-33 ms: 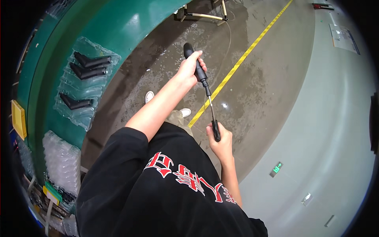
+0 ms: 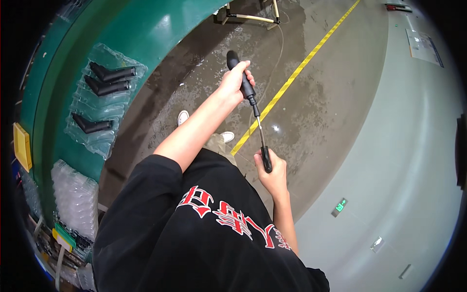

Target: Deburring and cleaning industrial parts using a manual deburring tool.

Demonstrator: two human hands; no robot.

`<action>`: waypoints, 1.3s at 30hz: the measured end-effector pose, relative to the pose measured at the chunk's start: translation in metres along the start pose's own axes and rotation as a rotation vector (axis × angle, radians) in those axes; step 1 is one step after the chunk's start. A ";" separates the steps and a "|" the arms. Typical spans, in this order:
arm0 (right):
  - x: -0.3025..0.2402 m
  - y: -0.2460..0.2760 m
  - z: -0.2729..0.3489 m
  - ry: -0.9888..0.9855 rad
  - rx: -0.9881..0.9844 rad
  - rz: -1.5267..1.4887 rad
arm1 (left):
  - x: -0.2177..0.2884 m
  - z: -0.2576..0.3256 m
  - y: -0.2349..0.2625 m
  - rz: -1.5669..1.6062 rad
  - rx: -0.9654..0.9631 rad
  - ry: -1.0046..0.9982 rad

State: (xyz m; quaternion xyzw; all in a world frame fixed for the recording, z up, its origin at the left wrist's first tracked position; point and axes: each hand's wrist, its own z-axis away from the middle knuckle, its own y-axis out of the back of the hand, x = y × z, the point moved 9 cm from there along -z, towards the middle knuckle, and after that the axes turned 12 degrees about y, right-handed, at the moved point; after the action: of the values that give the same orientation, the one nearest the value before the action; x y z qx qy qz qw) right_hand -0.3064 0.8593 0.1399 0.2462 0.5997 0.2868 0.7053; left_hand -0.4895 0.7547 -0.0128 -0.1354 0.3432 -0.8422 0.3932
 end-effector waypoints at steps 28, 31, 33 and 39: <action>0.025 0.009 -0.012 0.029 -0.096 0.171 | -0.005 -0.021 0.006 -0.074 0.121 -0.041; 0.014 -0.003 -0.009 -0.004 -0.112 0.147 | 0.002 -0.029 0.013 -0.092 0.059 0.006; 0.003 -0.013 -0.009 -0.042 -0.121 0.115 | 0.005 -0.037 0.013 -0.119 -0.060 0.068; -0.001 -0.019 -0.008 -0.112 -0.091 0.085 | 0.022 -0.040 0.029 -0.339 -0.025 0.008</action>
State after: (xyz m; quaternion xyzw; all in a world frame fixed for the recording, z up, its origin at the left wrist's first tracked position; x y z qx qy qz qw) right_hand -0.3119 0.8451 0.1260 0.2549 0.5345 0.3293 0.7354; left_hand -0.5077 0.7438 -0.0625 -0.1931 0.3275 -0.8926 0.2424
